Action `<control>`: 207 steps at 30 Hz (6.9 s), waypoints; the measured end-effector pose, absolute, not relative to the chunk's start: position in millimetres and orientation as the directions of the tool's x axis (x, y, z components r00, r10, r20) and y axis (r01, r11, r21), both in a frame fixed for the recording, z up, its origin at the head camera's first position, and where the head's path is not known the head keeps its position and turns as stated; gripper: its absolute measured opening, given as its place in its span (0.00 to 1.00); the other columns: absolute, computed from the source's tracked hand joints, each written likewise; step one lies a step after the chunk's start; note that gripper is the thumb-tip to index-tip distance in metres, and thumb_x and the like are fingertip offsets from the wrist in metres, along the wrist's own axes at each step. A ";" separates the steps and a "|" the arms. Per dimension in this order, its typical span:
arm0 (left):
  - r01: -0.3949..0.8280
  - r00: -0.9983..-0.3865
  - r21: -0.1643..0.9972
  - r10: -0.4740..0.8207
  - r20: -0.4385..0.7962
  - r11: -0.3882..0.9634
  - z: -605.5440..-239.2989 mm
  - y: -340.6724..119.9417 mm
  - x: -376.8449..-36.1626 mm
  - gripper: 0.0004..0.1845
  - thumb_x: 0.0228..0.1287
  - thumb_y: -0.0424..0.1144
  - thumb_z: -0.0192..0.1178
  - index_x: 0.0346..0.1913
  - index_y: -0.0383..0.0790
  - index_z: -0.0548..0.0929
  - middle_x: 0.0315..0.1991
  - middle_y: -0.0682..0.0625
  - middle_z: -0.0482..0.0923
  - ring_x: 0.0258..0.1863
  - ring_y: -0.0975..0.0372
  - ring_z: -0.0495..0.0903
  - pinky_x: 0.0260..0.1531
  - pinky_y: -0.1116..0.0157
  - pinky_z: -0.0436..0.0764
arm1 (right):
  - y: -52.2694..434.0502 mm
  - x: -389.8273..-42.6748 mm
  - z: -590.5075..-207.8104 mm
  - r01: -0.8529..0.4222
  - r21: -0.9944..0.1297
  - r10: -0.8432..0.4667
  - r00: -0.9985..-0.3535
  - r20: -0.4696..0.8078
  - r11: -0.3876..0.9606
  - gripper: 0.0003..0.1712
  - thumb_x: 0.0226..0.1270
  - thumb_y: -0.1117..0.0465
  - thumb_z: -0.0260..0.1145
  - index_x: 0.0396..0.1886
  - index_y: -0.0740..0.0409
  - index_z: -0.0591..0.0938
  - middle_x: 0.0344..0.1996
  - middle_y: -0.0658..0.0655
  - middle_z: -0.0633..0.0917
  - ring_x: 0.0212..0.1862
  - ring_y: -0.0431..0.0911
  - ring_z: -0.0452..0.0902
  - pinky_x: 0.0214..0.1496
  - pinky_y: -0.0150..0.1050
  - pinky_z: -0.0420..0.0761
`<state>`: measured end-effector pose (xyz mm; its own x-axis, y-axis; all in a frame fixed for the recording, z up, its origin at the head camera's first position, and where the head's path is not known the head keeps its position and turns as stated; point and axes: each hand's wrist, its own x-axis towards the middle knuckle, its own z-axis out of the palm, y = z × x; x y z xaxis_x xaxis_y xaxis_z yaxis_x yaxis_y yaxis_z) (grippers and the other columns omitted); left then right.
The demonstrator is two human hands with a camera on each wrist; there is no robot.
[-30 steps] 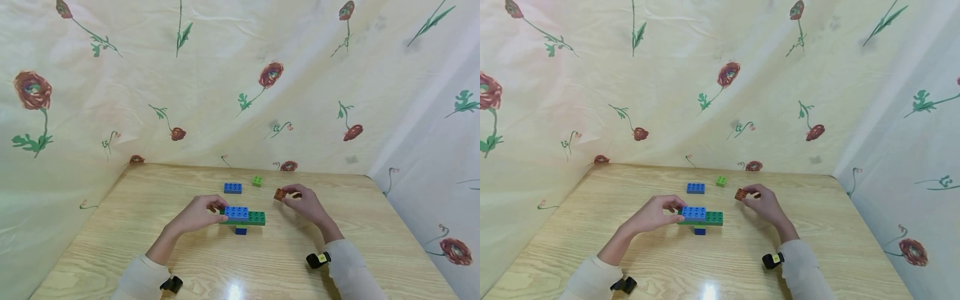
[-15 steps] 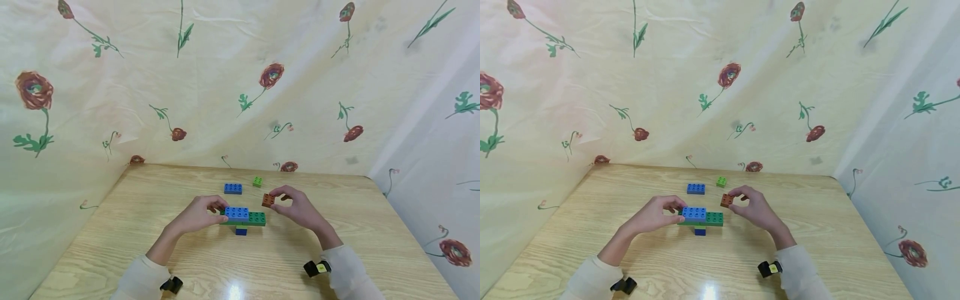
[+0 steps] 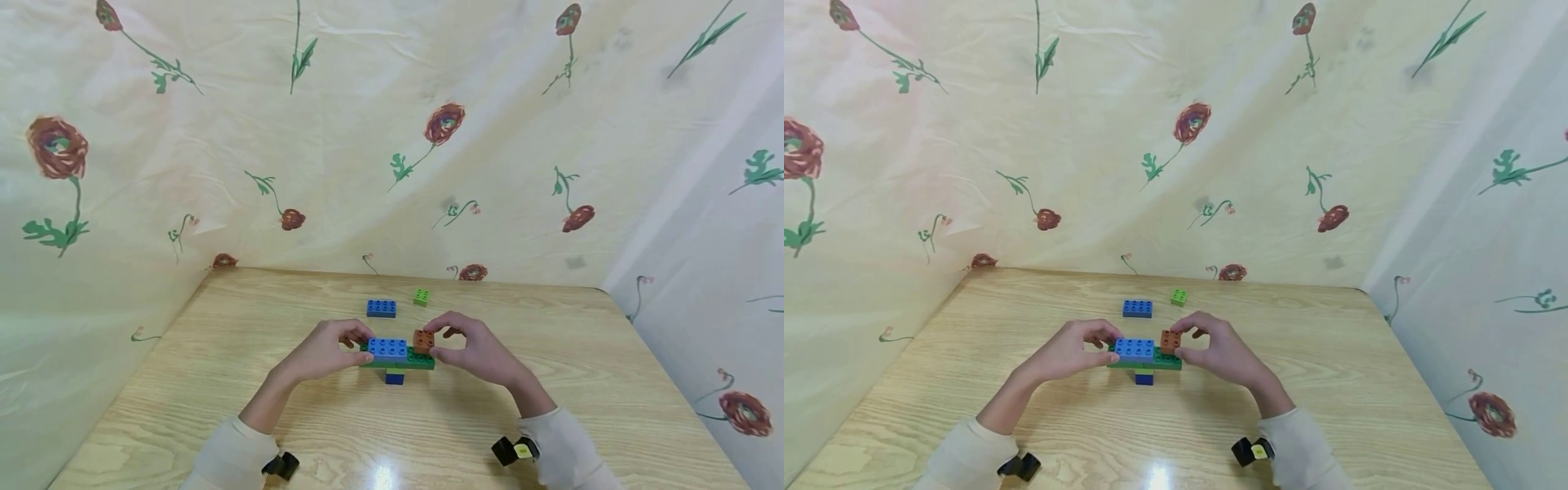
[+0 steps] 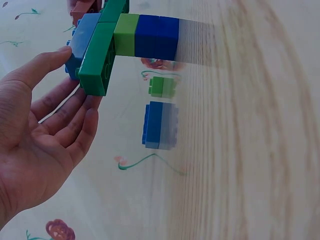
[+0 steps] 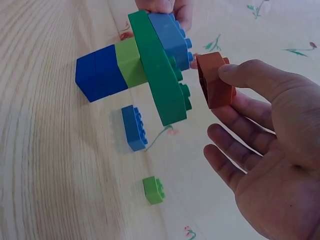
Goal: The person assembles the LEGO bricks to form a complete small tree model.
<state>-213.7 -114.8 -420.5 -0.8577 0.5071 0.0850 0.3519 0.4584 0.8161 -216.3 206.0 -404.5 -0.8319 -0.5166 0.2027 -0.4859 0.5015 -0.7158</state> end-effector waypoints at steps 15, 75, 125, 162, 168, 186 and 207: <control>0.350 -0.861 0.813 0.502 0.082 0.466 -420.7 -114.0 -214.0 0.15 0.67 0.45 0.71 0.54 0.51 0.86 0.47 0.58 0.86 0.48 0.64 0.82 0.53 0.61 0.80 | 197.4 -213.2 -408.8 -0.503 -0.720 -0.563 -0.805 0.188 0.478 0.18 0.66 0.59 0.75 0.55 0.48 0.84 0.51 0.48 0.87 0.52 0.53 0.82 0.58 0.47 0.81; 0.309 -0.876 0.840 0.478 0.068 0.447 -424.6 -113.1 -215.0 0.13 0.66 0.47 0.71 0.52 0.53 0.86 0.46 0.57 0.85 0.47 0.62 0.81 0.51 0.64 0.80 | 187.5 -207.3 -422.4 -0.520 -0.696 -0.491 -0.828 0.270 0.495 0.19 0.63 0.61 0.76 0.53 0.44 0.84 0.46 0.43 0.86 0.48 0.43 0.77 0.51 0.50 0.77; 0.384 -0.863 0.789 0.490 0.124 0.478 -408.3 -132.9 -244.2 0.13 0.71 0.48 0.66 0.53 0.49 0.86 0.46 0.55 0.87 0.47 0.63 0.83 0.51 0.63 0.81 | 197.0 -209.4 -429.2 -0.450 -0.744 -0.481 -0.854 0.197 0.494 0.18 0.67 0.56 0.75 0.55 0.43 0.84 0.51 0.45 0.86 0.54 0.47 0.79 0.56 0.52 0.76; 0.278 -0.866 0.805 0.499 -0.026 0.524 -447.4 -102.6 -348.9 0.21 0.67 0.36 0.69 0.61 0.33 0.81 0.55 0.41 0.83 0.55 0.53 0.81 0.58 0.56 0.81 | 198.9 -205.5 -424.7 -0.453 -0.750 -0.499 -0.845 0.190 0.482 0.19 0.67 0.56 0.74 0.56 0.46 0.84 0.50 0.46 0.86 0.53 0.45 0.79 0.55 0.56 0.79; 0.250 -0.871 0.808 0.488 -0.053 0.534 -455.0 -104.0 -346.8 0.21 0.65 0.36 0.70 0.60 0.36 0.82 0.54 0.42 0.82 0.55 0.53 0.79 0.61 0.54 0.78 | 198.1 -205.8 -423.5 -0.449 -0.754 -0.501 -0.845 0.185 0.479 0.18 0.67 0.57 0.73 0.56 0.46 0.84 0.50 0.47 0.86 0.53 0.45 0.79 0.55 0.58 0.79; 0.170 -0.903 0.836 0.422 -0.080 0.522 -462.4 -101.4 -346.7 0.16 0.68 0.39 0.69 0.56 0.43 0.87 0.51 0.47 0.85 0.51 0.56 0.79 0.57 0.58 0.78 | 197.9 -205.4 -424.2 -0.443 -0.753 -0.492 -0.851 0.182 0.487 0.18 0.68 0.57 0.73 0.57 0.46 0.84 0.51 0.46 0.86 0.53 0.45 0.79 0.55 0.58 0.79; 0.259 -0.916 0.855 0.394 0.070 0.450 -429.4 -116.4 -311.3 0.19 0.67 0.45 0.70 0.58 0.44 0.86 0.52 0.45 0.86 0.50 0.56 0.82 0.50 0.60 0.82 | 198.5 -206.7 -425.0 -0.431 -0.756 -0.483 -0.858 0.175 0.492 0.18 0.68 0.56 0.74 0.56 0.44 0.84 0.50 0.45 0.86 0.53 0.44 0.79 0.55 0.57 0.78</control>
<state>-311.3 -116.4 -429.4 -0.9163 0.3943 0.0697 0.2585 0.4495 0.8550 -206.7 198.5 -425.0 -0.8579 -0.4832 0.1749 -0.4312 0.4918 -0.7565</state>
